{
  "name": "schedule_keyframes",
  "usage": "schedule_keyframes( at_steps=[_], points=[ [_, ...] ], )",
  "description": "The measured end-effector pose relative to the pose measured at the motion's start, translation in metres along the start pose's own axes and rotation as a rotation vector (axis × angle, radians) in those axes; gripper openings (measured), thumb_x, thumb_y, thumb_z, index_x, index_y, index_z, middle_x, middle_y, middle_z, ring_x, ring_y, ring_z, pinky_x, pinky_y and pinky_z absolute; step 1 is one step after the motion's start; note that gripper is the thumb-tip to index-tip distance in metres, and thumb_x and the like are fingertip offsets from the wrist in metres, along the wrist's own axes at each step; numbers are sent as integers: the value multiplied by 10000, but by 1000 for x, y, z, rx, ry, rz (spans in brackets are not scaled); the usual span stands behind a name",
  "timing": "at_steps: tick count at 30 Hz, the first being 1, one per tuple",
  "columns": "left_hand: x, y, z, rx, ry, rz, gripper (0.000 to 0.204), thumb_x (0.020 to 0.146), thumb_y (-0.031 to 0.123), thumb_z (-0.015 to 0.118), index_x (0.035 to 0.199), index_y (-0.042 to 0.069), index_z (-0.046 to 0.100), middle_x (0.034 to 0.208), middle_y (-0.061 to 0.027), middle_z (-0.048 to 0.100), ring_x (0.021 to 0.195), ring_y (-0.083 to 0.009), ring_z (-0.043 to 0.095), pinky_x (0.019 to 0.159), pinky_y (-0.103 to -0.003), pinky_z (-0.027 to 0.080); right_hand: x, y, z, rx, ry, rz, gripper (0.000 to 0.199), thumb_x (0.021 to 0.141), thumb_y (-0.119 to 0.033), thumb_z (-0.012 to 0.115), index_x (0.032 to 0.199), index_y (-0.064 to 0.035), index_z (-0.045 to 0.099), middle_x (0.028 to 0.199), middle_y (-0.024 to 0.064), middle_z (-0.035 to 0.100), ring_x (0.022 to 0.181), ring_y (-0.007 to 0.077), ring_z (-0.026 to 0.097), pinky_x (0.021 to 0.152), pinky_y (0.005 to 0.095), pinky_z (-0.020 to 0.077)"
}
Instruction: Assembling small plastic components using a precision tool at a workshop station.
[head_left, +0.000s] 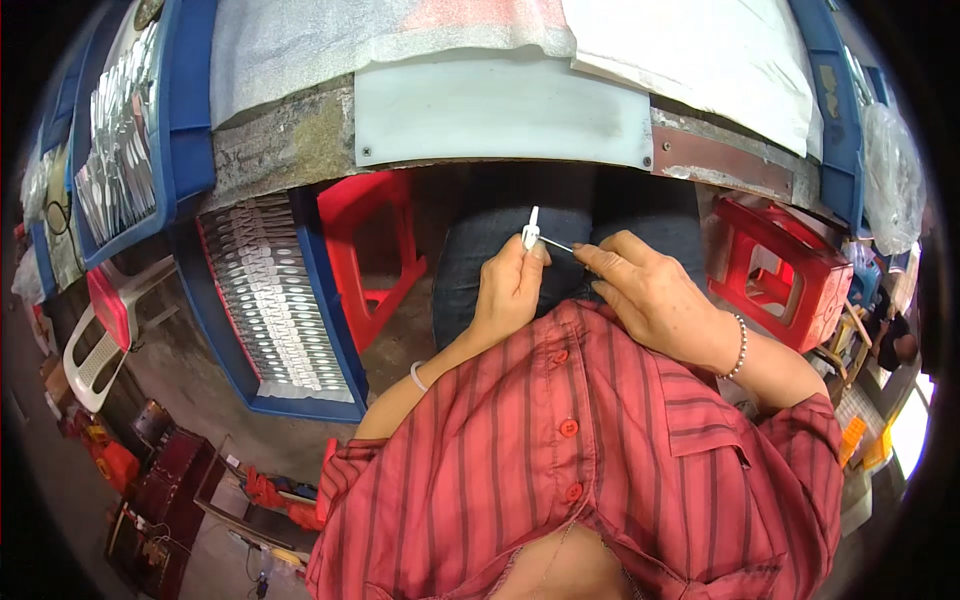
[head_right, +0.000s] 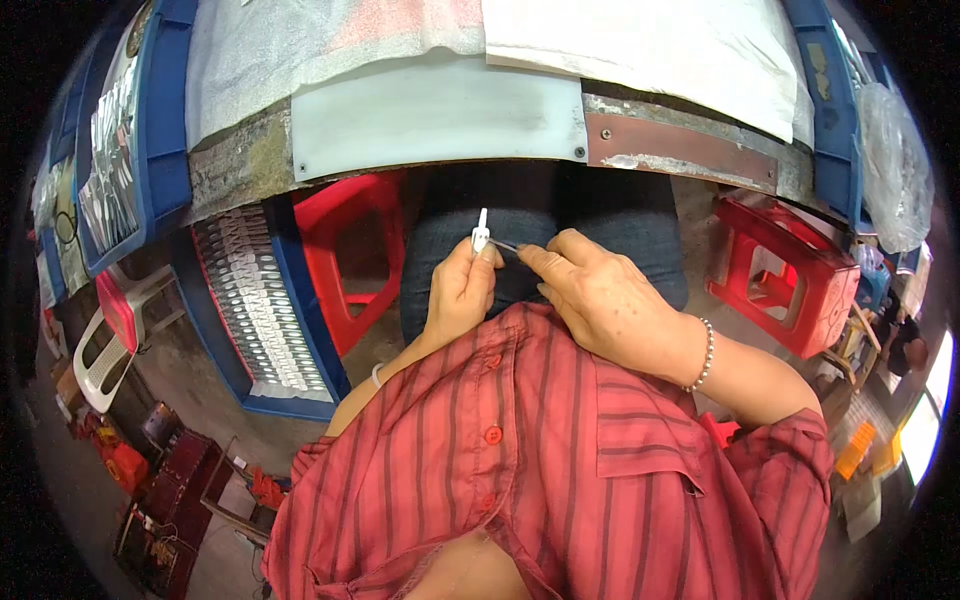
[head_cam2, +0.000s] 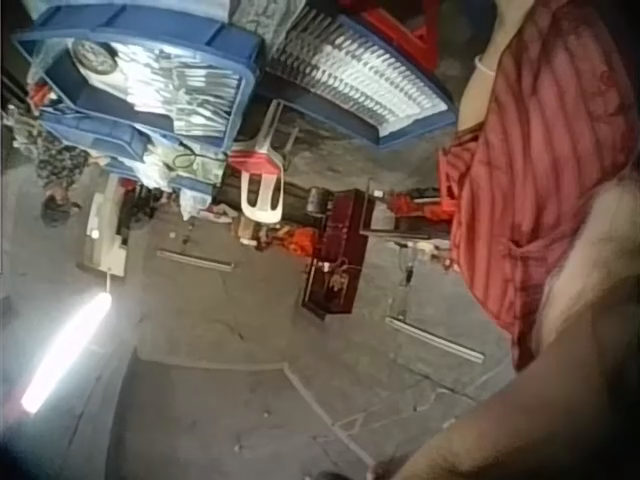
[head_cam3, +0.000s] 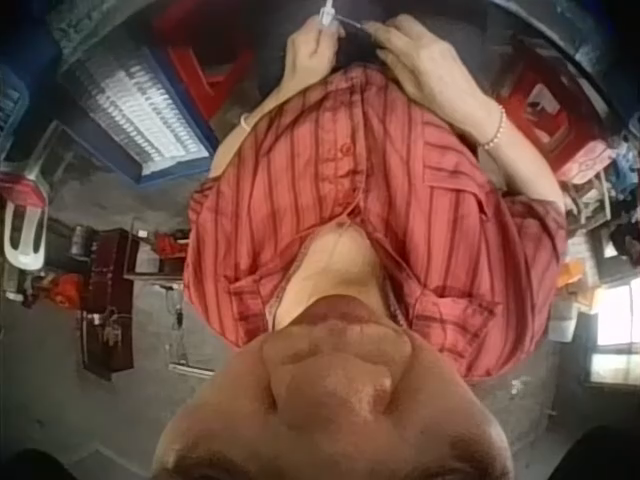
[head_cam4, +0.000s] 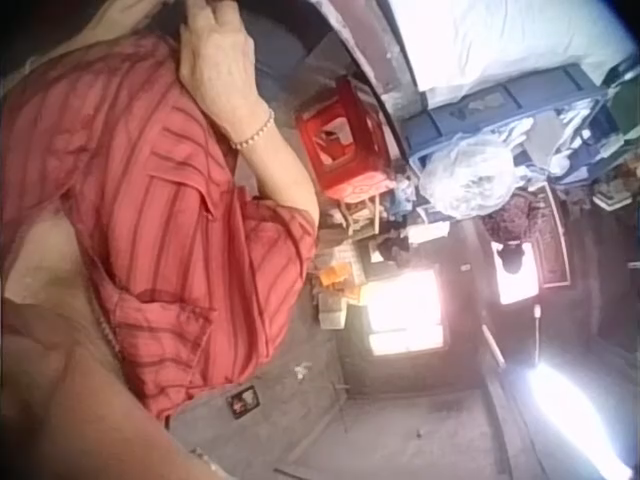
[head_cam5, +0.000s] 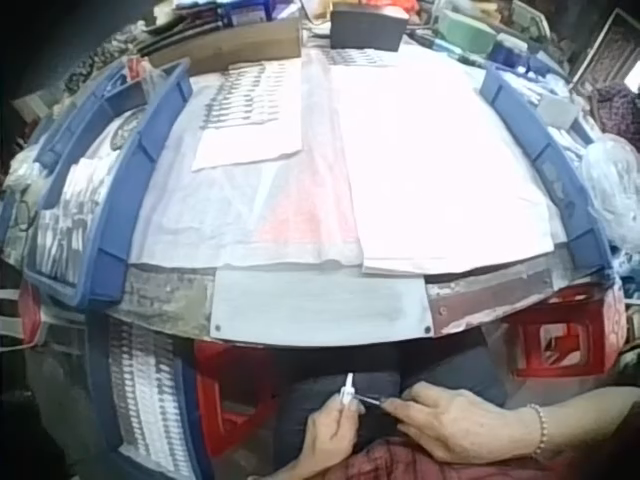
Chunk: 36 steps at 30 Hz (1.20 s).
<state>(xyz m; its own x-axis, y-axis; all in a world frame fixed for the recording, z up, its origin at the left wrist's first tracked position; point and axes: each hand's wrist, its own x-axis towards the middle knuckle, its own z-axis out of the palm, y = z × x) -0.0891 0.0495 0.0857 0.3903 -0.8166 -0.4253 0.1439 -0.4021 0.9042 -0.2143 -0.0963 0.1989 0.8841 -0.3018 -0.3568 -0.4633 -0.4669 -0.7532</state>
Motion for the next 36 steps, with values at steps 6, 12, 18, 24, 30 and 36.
schedule_keyframes(
  at_steps=[6, 12, 18, 24, 30, 36],
  points=[
    [0, 2, 1, 131, 19, 114, 187, 961, 115, 480, 835, -11, 537, 617, -160, 561, 551, -308, 591, 507, -384, 430, 10, 16, 1, 646, -41, 424, 317, 865, -48, 568, 1165, 55, 569, 849, 167, 635, 722, 236, 636, 632, 329, 496],
    [6, -5, 2, 193, 62, 209, 156, 946, 89, 482, 842, -24, 505, 653, -198, 588, 608, -391, 609, 522, -440, 444, 13, 1, 11, -580, -65, -171, 308, 816, -80, 590, 1112, 4, 612, 763, 153, 631, 608, 284, 602, 505, 378, 472],
    [6, -11, 1, 319, 85, 237, 136, 930, 78, 496, 849, -31, 496, 655, -233, 580, 621, -433, 600, 509, -474, 438, 31, 26, 13, 712, 34, 477, 169, 819, -73, 624, 949, 16, 685, 766, 152, 652, 623, 86, 566, 551, 283, 447],
    [6, -8, 2, 206, 71, 263, 132, 934, 63, 490, 840, -30, 493, 657, -219, 583, 595, -407, 605, 499, -435, 442, 30, -7, 4, -738, -214, -270, 439, 754, -121, 570, 1166, 30, 600, 665, 109, 595, 579, 224, 625, 474, 336, 492],
    [15, -14, 1, 239, 85, 284, 143, 926, 62, 504, 828, -39, 473, 623, -234, 557, 588, -424, 592, 485, -458, 427, 39, 15, 5, 3, -88, 142, 304, 786, -110, 626, 1065, -1, 677, 912, 166, 699, 674, 292, 669, 581, 401, 500],
    [11, -21, 3, 242, 68, 306, 150, 930, 80, 501, 840, -38, 476, 633, -244, 561, 608, -443, 590, 493, -469, 430, 35, 8, 3, -149, -61, -105, 443, 766, -72, 613, 1203, 5, 609, 787, 183, 638, 605, 241, 625, 516, 306, 489]
  ],
)
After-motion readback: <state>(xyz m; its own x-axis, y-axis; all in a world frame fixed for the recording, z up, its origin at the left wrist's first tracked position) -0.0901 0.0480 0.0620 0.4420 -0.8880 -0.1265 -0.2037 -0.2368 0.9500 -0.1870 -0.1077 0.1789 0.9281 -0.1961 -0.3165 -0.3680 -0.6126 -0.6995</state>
